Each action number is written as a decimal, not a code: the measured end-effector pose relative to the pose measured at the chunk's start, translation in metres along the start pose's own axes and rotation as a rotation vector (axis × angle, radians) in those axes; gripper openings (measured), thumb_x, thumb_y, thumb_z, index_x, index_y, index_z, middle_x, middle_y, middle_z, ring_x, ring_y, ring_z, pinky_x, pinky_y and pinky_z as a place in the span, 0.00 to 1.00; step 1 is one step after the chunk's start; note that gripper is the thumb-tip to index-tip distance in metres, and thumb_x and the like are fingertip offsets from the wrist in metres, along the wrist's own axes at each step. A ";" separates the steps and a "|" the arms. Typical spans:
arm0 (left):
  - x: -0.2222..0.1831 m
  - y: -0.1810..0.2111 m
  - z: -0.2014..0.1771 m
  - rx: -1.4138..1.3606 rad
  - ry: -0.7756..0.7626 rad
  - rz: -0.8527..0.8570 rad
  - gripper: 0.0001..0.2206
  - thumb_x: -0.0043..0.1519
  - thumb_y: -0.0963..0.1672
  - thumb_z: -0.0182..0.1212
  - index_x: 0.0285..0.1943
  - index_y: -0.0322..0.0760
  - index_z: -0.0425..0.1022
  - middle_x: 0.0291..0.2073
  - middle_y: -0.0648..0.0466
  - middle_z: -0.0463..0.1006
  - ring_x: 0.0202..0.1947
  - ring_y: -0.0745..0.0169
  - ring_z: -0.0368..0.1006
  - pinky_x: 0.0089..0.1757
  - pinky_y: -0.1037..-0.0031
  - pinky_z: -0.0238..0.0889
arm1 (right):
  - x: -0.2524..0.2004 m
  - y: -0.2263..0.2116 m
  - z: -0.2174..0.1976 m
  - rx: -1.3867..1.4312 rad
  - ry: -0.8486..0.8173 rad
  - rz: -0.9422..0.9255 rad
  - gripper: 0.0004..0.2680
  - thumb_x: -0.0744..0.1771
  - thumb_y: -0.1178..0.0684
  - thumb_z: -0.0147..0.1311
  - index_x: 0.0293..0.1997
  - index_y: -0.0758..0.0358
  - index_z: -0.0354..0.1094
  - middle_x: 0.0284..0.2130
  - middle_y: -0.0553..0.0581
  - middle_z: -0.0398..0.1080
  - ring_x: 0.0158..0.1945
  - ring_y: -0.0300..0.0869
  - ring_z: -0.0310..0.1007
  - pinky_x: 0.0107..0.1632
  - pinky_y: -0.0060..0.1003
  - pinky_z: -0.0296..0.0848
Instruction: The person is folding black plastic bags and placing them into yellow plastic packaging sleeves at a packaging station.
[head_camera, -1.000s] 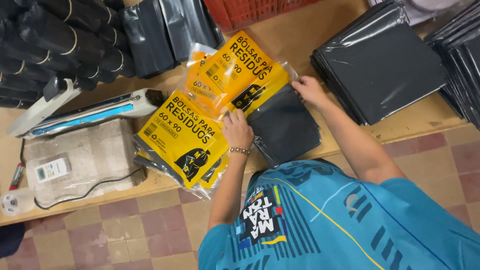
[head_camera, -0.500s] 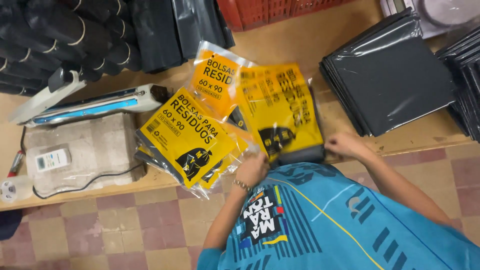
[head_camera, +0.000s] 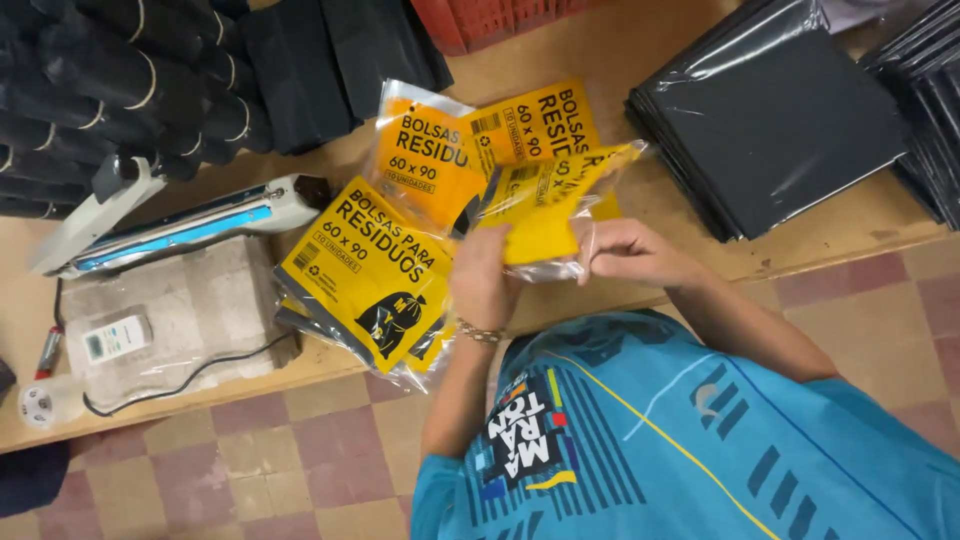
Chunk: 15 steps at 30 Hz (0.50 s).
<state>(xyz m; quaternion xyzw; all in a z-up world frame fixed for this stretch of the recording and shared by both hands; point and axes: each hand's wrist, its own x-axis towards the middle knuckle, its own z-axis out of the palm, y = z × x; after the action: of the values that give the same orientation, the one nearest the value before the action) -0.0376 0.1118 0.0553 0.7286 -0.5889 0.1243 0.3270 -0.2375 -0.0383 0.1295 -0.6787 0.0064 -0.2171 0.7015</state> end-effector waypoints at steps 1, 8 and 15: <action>0.016 -0.004 -0.027 0.004 0.000 -0.001 0.21 0.53 0.46 0.69 0.57 0.44 0.75 0.45 0.56 0.76 0.50 0.57 0.74 0.53 0.71 0.66 | 0.001 -0.002 -0.002 0.003 -0.003 -0.002 0.09 0.67 0.53 0.54 0.33 0.65 0.79 0.31 0.58 0.74 0.37 0.44 0.75 0.45 0.39 0.73; 0.049 -0.023 -0.210 0.341 0.468 -0.152 0.06 0.57 0.39 0.61 0.43 0.35 0.76 0.33 0.51 0.75 0.34 0.52 0.73 0.40 0.67 0.67 | -0.065 0.053 -0.059 -1.437 0.393 0.016 0.05 0.63 0.54 0.63 0.39 0.52 0.77 0.39 0.51 0.74 0.51 0.51 0.72 0.55 0.47 0.65; -0.064 -0.111 -0.117 0.573 0.094 -0.068 0.07 0.58 0.33 0.54 0.40 0.33 0.74 0.37 0.47 0.78 0.43 0.51 0.75 0.46 0.66 0.73 | -0.111 0.031 -0.109 -1.861 0.630 0.286 0.16 0.62 0.53 0.73 0.51 0.64 0.73 0.48 0.61 0.71 0.50 0.54 0.67 0.51 0.46 0.68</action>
<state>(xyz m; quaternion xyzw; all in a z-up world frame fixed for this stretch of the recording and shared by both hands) 0.0728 0.2450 0.0708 0.8039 -0.4894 0.3081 0.1387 -0.3616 -0.1072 0.0596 -0.8631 0.4423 -0.2095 -0.1248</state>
